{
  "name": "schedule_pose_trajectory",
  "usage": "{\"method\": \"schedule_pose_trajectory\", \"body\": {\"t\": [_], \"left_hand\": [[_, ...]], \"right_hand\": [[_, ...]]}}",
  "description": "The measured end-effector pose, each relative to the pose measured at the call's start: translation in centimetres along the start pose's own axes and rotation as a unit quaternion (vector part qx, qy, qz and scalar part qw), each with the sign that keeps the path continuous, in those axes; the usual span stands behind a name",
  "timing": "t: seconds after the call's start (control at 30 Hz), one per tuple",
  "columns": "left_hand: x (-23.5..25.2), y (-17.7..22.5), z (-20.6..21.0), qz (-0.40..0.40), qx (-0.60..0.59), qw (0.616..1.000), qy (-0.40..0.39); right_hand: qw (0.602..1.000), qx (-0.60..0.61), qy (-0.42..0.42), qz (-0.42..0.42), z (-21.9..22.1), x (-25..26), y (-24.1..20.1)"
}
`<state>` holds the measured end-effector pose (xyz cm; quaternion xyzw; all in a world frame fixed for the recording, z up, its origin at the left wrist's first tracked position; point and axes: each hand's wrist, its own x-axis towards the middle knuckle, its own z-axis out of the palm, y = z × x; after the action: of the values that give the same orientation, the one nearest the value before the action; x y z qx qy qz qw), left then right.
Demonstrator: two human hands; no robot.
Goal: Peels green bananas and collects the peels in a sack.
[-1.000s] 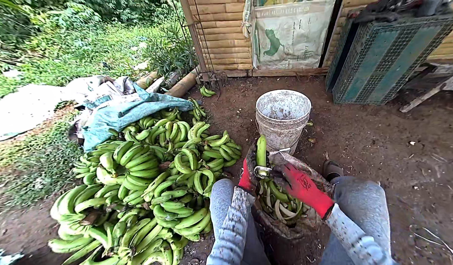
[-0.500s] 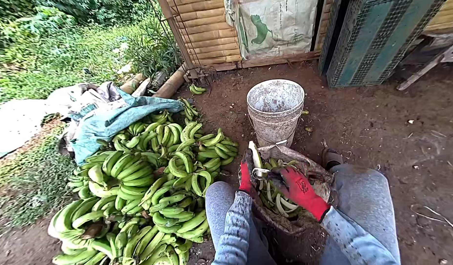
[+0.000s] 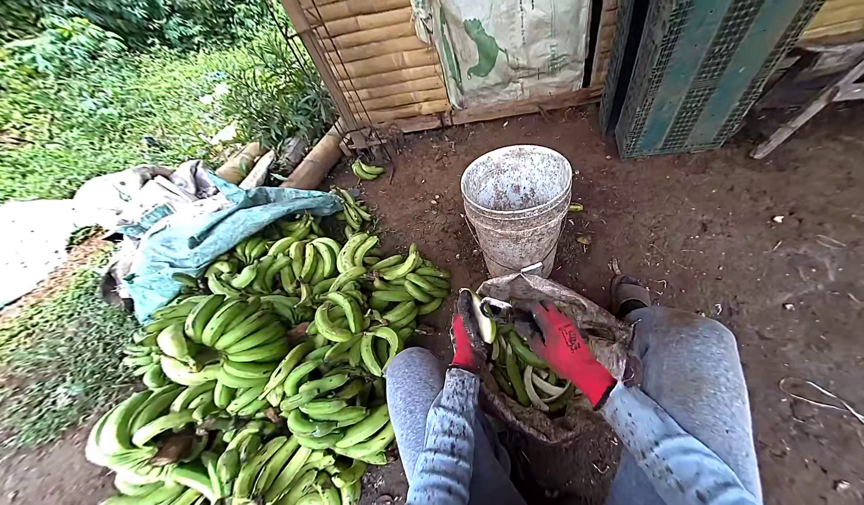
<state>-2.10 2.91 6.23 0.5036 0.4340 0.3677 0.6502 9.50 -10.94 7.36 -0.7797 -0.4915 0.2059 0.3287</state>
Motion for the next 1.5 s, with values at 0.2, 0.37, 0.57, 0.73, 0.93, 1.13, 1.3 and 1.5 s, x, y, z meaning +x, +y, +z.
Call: {"method": "schedule_pose_trajectory", "body": {"t": [0.2, 0.37, 0.57, 0.73, 0.93, 1.13, 1.3, 1.5], "left_hand": [[-0.8, 0.2, 1.4, 0.018, -0.113, 0.993, 0.029], [-3.5, -0.2, 1.8, 0.027, 0.292, 0.952, -0.092], [-0.3, -0.5, 0.6, -0.065, -0.092, 0.990, -0.081], [0.2, 0.3, -0.1, -0.105, -0.290, 0.946, -0.102], [-1.3, -1.5, 0.2, 0.032, 0.000, 0.998, -0.062], [-1.9, -1.6, 1.6, 0.017, 0.344, 0.938, -0.045], [1.0, -0.4, -0.7, -0.126, -0.223, 0.957, -0.134], [-1.3, -1.6, -0.3, -0.020, -0.092, 0.986, -0.137]], "right_hand": [[0.994, -0.088, -0.060, 0.010, 0.1, 0.1, -1.8], [0.992, -0.046, -0.055, 0.104, 0.0, 4.4, 1.2], [0.999, 0.037, 0.010, -0.009, -0.4, 2.1, 2.0], [0.986, -0.034, -0.025, -0.159, 0.1, 0.0, 1.1], [0.997, -0.051, -0.053, 0.033, 1.4, 2.1, 0.4], [0.990, 0.001, 0.008, 0.141, 0.7, 4.0, 2.9], [0.984, 0.101, -0.094, -0.114, -1.3, 1.1, 2.4], [0.998, -0.032, -0.045, -0.007, -0.3, 2.2, 1.6]]}}
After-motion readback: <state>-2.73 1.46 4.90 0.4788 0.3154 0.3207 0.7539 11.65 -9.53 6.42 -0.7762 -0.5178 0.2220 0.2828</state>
